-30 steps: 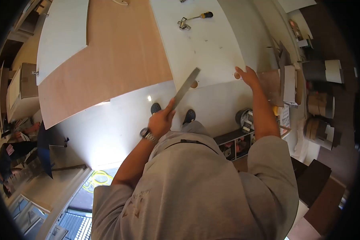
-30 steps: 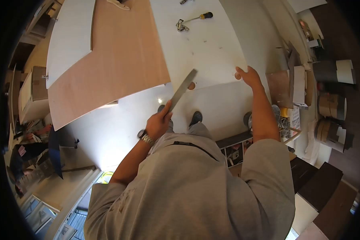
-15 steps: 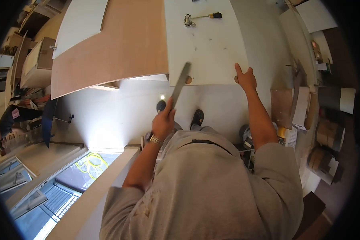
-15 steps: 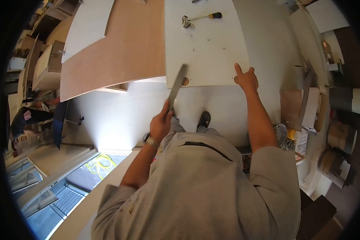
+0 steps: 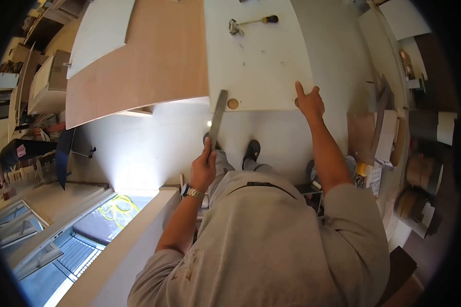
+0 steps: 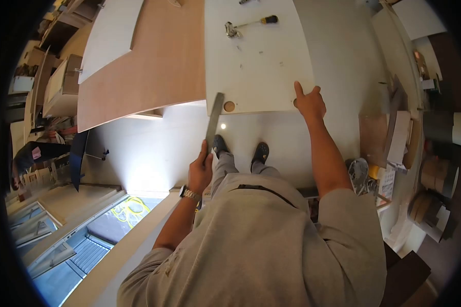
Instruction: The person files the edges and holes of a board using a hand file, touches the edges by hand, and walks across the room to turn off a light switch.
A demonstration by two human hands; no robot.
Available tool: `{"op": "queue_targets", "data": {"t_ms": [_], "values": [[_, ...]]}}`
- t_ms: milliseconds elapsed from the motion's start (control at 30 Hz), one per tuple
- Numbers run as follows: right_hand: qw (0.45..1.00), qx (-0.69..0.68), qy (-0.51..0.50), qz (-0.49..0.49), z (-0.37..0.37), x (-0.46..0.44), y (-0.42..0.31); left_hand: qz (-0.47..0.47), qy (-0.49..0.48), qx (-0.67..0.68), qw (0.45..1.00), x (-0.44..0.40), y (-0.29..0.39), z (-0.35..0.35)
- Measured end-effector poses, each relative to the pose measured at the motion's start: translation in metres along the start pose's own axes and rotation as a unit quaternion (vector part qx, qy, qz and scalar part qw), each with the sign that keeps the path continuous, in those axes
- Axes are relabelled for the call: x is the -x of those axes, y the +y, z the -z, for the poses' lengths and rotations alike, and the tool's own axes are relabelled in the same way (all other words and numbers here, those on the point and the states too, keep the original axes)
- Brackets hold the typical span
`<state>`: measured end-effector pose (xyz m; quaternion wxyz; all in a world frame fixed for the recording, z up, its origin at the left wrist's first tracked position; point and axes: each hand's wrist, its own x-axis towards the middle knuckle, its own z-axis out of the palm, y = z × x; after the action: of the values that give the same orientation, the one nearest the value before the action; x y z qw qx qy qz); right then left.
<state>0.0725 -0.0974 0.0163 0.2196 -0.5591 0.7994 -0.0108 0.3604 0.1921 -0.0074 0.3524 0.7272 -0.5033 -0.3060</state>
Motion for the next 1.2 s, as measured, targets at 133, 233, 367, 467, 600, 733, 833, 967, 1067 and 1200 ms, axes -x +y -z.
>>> {"op": "queue_targets", "data": {"t_ms": [133,233,367,467,600,733,833,967,1067,1200], "values": [[1.0,0.012,0.003,-0.01,-0.002,0.0,0.001,0.04,-0.087,-0.113,0.989,-0.045,0.029,-0.028],[1.0,-0.004,-0.01,0.002,0.002,0.003,0.002,0.028,-0.121,-0.141,0.982,-0.092,0.065,-0.051],[1.0,0.003,-0.005,0.014,-0.001,-0.001,0.005,-0.001,-0.055,-0.082,0.995,-0.037,0.027,-0.031],[1.0,-0.011,-0.004,0.009,-0.001,0.003,0.008,0.002,-0.028,-0.033,0.999,0.002,0.007,-0.017],[1.0,-0.011,-0.002,0.006,0.009,0.007,-0.004,0.02,-0.1,-0.119,0.988,-0.055,0.039,-0.057],[1.0,-0.01,0.014,0.019,0.003,0.005,0.003,-0.013,-0.116,-0.139,0.983,-0.082,0.068,-0.063],[0.999,-0.021,0.005,0.023,0.002,0.002,0.006,0.024,-0.065,-0.065,0.996,-0.027,0.034,-0.039],[1.0,-0.019,-0.005,0.006,0.006,0.005,0.001,0.018,-0.059,-0.067,0.996,-0.014,0.025,-0.041],[1.0,-0.017,-0.007,0.011,0.005,0.011,0.003,0.036,-0.13,-0.147,0.98,-0.062,0.065,-0.066],[0.998,-0.045,0.022,0.04,0.001,-0.003,0.013,0.001,-0.115,-0.102,0.988,-0.07,0.065,-0.074]]}}
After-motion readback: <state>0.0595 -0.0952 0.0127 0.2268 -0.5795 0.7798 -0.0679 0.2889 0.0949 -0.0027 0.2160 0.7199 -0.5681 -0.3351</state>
